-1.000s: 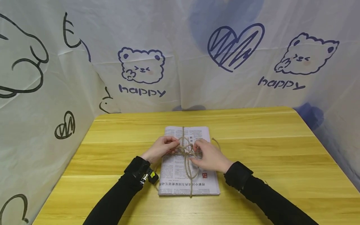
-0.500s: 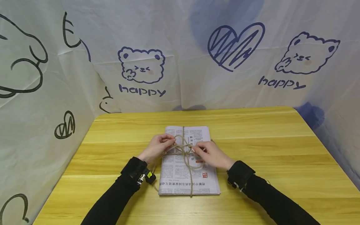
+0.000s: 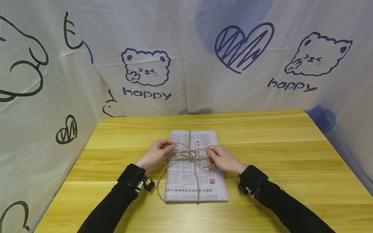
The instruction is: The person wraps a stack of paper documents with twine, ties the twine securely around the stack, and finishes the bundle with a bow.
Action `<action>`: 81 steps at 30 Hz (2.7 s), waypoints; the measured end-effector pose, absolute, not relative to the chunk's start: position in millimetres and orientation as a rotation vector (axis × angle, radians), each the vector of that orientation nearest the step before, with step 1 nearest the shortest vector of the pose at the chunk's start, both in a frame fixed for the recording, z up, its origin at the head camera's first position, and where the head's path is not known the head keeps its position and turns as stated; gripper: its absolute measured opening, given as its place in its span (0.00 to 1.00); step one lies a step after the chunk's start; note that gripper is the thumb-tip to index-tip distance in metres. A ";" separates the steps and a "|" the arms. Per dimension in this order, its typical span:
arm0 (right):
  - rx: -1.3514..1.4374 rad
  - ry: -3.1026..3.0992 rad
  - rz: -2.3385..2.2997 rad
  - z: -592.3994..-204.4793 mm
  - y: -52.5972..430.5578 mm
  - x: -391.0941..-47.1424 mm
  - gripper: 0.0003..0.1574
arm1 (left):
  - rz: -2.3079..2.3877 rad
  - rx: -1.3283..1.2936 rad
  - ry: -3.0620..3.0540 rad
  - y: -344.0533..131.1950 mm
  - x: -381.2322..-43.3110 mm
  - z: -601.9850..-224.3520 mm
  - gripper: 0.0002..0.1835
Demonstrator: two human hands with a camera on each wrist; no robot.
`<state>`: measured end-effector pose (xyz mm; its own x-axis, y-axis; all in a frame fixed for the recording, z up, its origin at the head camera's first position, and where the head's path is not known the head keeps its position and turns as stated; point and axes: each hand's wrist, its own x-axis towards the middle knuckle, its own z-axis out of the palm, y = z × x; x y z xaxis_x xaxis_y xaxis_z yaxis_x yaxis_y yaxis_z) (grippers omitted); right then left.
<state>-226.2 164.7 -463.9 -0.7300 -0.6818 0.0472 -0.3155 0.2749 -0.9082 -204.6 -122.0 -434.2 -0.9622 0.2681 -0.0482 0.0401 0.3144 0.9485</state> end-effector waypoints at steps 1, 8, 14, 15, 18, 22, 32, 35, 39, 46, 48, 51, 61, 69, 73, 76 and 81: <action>-0.895 2.211 -1.431 -463.9 165.7 -226.1 0.26 | 1.695 0.284 2.397 -122.9 -203.2 -433.1 0.14; -0.850 2.292 -1.349 -462.0 174.2 -224.4 0.26 | 1.724 0.210 2.377 -134.9 -207.8 -453.9 0.12; -0.760 2.239 -1.380 -460.7 179.9 -223.5 0.25 | 2.070 0.158 1.902 -138.0 -210.8 -463.3 0.17; -0.743 2.216 -1.397 -460.8 180.8 -223.7 0.25 | 2.122 0.147 1.819 -137.7 -210.4 -463.3 0.17; -0.692 2.168 -1.427 -461.9 183.1 -225.7 0.26 | 2.206 0.144 1.685 -137.4 -209.0 -461.8 0.18; -0.624 2.087 -1.481 -460.5 184.8 -228.3 0.28 | 2.227 0.163 1.658 -137.6 -207.5 -461.2 0.16; -0.579 1.993 -1.501 -455.5 193.2 -232.1 0.27 | 2.101 0.158 1.897 -139.5 -208.1 -462.8 0.17; -0.544 1.979 -1.493 -454.3 196.6 -232.8 0.25 | 2.039 0.179 1.972 -141.5 -208.6 -463.2 0.16; -0.521 1.959 -1.478 -453.4 200.4 -233.7 0.25 | 1.943 0.229 2.074 -144.3 -207.4 -462.8 0.15; -0.575 1.948 -1.457 -451.9 204.6 -235.7 0.28 | 1.836 0.269 2.191 -145.1 -206.5 -461.2 0.13; -0.610 1.948 -1.444 -452.2 207.5 -236.7 0.28 | 1.831 0.261 2.200 -145.9 -207.1 -461.9 0.12; -0.649 1.950 -1.419 -453.5 213.1 -238.5 0.29 | 1.794 0.282 2.241 -147.6 -207.7 -462.6 0.10; -0.740 1.951 -1.347 -455.8 223.0 -239.8 0.29 | 1.703 0.379 2.308 -151.0 -208.0 -462.9 0.11; -0.678 2.141 -1.355 -450.3 211.7 -237.1 0.25 | 1.626 0.429 2.352 -150.9 -209.4 -457.0 0.15; -0.576 2.265 -1.301 -448.4 205.8 -234.1 0.33 | 1.608 0.446 2.357 -148.2 -202.4 -443.4 0.16; -0.564 2.293 -1.257 -447.7 205.3 -230.6 0.37 | 1.588 0.454 2.373 -147.8 -195.7 -436.6 0.15; -0.657 2.245 -1.243 -454.0 209.7 -230.0 0.38 | 1.582 0.423 2.356 -152.6 -200.3 -456.7 0.15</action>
